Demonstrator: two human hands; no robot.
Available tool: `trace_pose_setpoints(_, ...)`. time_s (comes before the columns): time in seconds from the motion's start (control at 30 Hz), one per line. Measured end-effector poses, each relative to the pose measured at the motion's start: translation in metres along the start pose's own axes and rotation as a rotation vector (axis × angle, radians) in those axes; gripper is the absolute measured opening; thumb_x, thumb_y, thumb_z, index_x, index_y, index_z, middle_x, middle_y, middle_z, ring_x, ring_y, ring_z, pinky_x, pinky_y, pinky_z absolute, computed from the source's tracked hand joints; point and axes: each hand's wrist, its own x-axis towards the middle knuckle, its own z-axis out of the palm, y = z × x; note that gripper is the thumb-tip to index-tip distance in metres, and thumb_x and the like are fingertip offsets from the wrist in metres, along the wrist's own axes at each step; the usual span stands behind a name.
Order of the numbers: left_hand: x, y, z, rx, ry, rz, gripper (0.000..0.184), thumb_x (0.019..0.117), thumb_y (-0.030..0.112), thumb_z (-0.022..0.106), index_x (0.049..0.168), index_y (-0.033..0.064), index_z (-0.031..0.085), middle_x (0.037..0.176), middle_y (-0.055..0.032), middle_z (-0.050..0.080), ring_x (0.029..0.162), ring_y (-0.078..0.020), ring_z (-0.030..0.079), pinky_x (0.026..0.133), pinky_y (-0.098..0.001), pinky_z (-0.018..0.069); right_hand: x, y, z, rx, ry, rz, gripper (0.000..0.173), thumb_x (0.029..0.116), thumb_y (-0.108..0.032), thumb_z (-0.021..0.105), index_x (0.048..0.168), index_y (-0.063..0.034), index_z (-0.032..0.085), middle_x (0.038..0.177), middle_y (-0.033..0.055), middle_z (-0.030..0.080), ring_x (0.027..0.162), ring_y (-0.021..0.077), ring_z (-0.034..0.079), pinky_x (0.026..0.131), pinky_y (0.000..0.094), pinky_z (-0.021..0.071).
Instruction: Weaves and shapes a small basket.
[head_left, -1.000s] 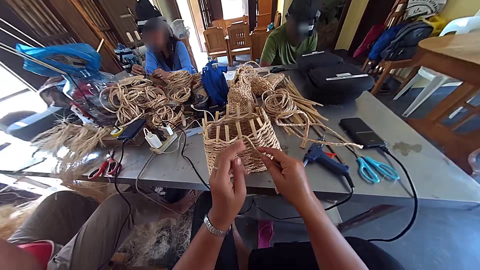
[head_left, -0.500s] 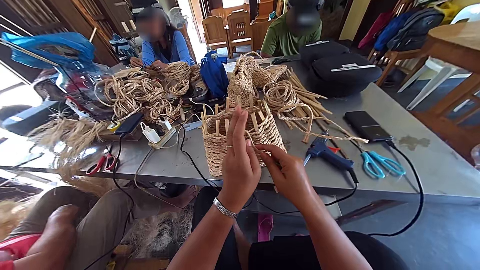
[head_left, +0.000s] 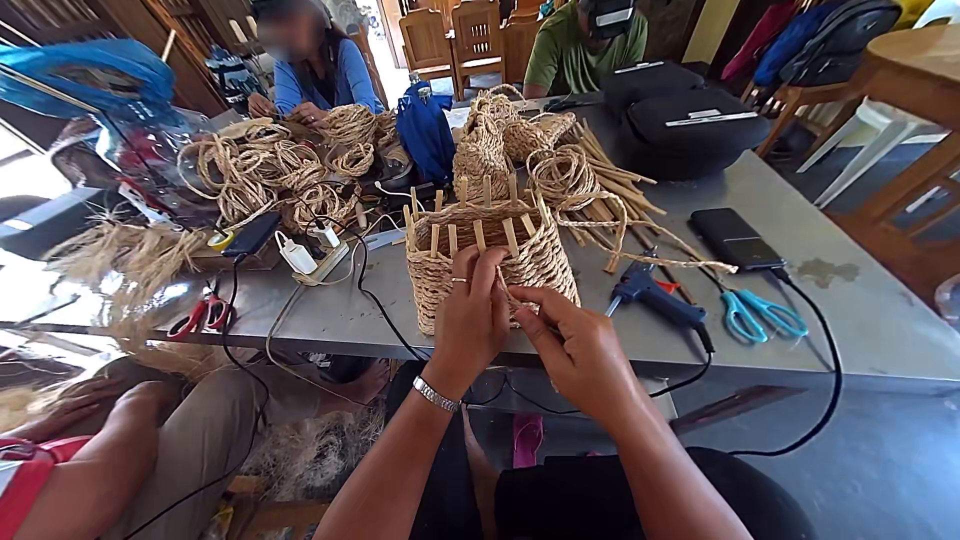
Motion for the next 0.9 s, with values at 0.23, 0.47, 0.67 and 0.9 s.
trace_pose_setpoints(0.23,0.013,-0.044,-0.023,-0.409,-0.187,0.109,0.036,0.0958,0.009,0.059,0.132,0.0065,0.06,0.135,-0.0116,0.053,0.083,-0.0085,0.064,0.068,-0.0251,0.0589,0.001,0.005,0.002,0.044,-0.023,0.001,0.032,0.1083,-0.026,0.052,0.13,-0.0096,0.067,0.081,0.0001,0.068,0.065,0.0025,0.058,0.063,0.0192,0.0508)
trace_pose_setpoints(0.47,0.018,-0.038,-0.04,-0.53,-0.237,0.019,0.026,0.1029,0.019,0.056,0.124,0.0077,0.067,0.127,-0.0053,0.058,0.092,-0.0069,0.061,0.072,-0.0214,0.0543,0.004,0.004,-0.013,-0.038,0.091,-0.02,0.023,0.105,-0.02,0.056,0.121,-0.0084,0.069,0.097,0.0024,0.067,0.075,0.0024,0.061,0.068,0.0184,0.0549)
trace_pose_setpoints(0.67,0.009,-0.022,-0.012,-0.465,0.041,-0.016,0.022,0.1045,0.025,0.06,0.113,0.0096,0.072,0.122,-0.0044,0.061,0.101,-0.0085,0.063,0.082,-0.0258,0.0567,0.026,-0.009,-0.043,-0.267,0.147,-0.104,0.02,0.1033,-0.018,0.057,0.112,-0.0078,0.072,0.094,0.0033,0.063,0.074,0.0059,0.059,0.063,0.0209,0.0516)
trace_pose_setpoints(0.9,0.006,-0.017,0.002,-0.343,0.183,-0.008,0.023,0.1054,0.026,0.058,0.111,0.0098,0.073,0.122,-0.005,0.062,0.102,-0.0076,0.064,0.084,-0.0252,0.0563,0.085,-0.028,-0.043,-0.35,0.171,-0.222,0.017,0.1011,-0.011,0.062,0.113,-0.0037,0.072,0.096,0.0099,0.066,0.073,0.0131,0.061,0.063,0.0263,0.052)
